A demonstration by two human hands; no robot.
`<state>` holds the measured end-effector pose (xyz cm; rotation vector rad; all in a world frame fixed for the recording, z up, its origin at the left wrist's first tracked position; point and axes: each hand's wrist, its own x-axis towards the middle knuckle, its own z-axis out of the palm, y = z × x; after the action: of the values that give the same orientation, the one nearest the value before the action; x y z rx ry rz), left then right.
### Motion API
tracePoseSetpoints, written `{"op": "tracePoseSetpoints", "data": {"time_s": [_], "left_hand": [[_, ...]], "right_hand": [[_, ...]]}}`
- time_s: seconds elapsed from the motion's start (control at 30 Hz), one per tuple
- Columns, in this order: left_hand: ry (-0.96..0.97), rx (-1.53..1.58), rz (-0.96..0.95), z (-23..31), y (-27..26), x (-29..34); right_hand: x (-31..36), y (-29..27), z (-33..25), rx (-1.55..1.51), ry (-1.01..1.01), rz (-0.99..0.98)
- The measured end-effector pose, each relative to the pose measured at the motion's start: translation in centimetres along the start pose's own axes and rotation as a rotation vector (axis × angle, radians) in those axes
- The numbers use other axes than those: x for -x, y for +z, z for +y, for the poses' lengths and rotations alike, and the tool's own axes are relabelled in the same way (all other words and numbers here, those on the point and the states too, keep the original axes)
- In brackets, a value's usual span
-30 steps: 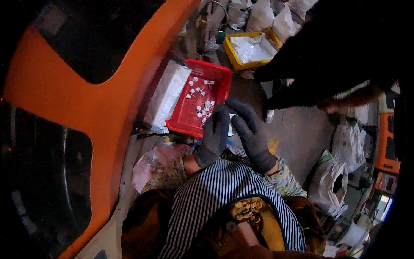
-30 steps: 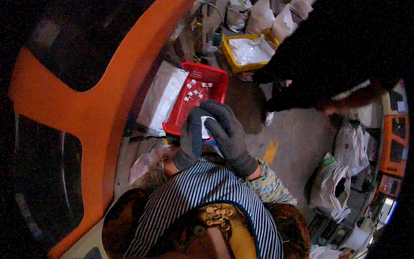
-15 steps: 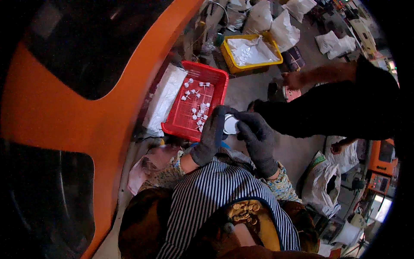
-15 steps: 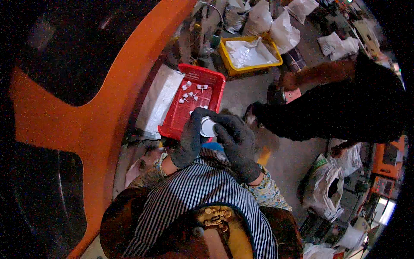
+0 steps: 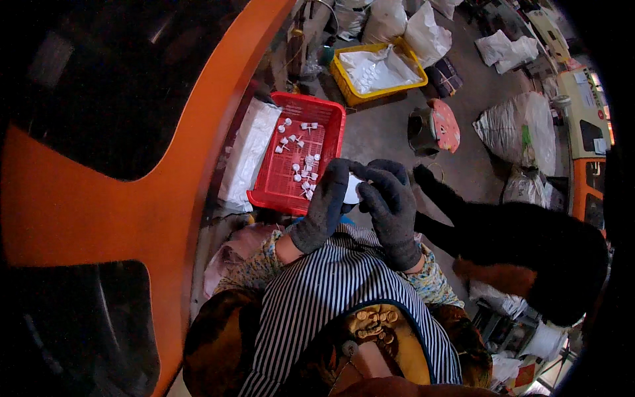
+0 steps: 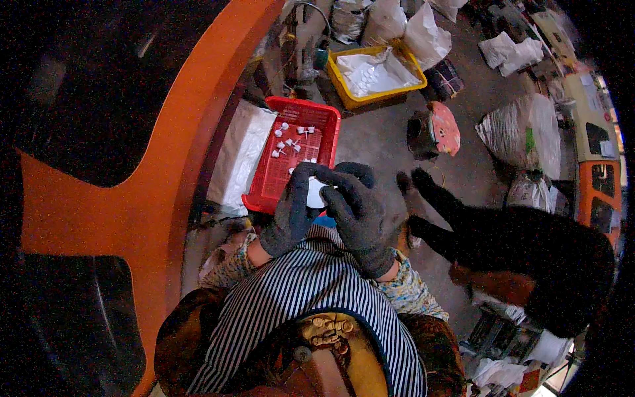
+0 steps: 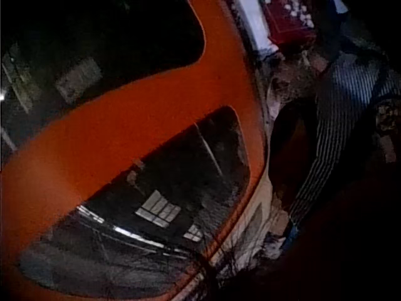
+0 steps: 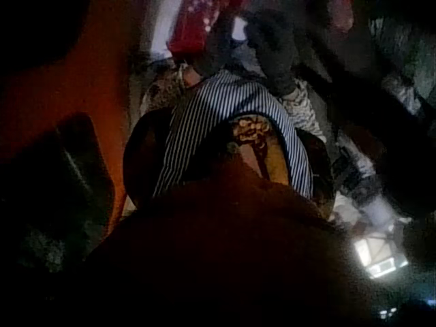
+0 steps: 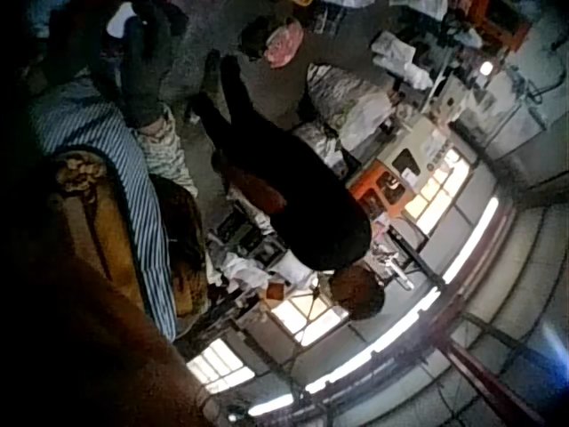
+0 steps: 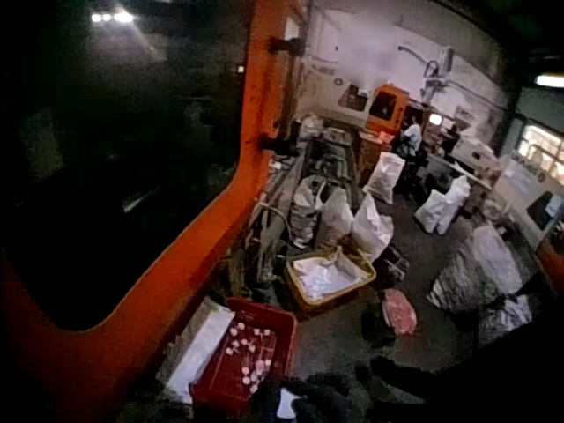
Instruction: The person picks up white plastic components from a red basket and assembles them by hand. They then place the assembled parts into a yellow basket. The person repeats this process for multiple items.
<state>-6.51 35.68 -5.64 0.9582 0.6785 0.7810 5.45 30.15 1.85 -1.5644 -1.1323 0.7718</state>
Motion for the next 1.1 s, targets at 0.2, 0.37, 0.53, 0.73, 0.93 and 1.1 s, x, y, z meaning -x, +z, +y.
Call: {"op": "tracePoseSetpoints", "data": {"time_s": [0.2,0.37,0.53,0.73,0.93,1.1], "left_hand": [[-0.147,0.377,-0.047,-0.5,0.4,-0.2],[-0.037,0.028,-0.113,0.3,0.1,-0.7],[0.196,-0.080,-0.180,0.3,0.3,-1.2],[0.101,-0.115,-0.271,1.6,-0.1,-1.3],[0.036,-0.123,-0.403,3.0,-0.2,-1.3],[-0.021,-0.302,-0.552,4.2,-1.2,-1.0]], "right_hand": [[0.0,0.3,0.4,-0.087,0.109,0.020],[0.1,0.2,1.3,0.078,-0.021,0.023],[-0.2,-0.2,0.2,0.201,-0.096,0.025],[-0.3,-0.4,0.9,0.165,-0.116,0.033],[-0.3,-0.6,0.4,0.003,-0.057,-0.181],[-1.4,-2.4,-0.1,-0.082,-0.057,-0.484]]}}
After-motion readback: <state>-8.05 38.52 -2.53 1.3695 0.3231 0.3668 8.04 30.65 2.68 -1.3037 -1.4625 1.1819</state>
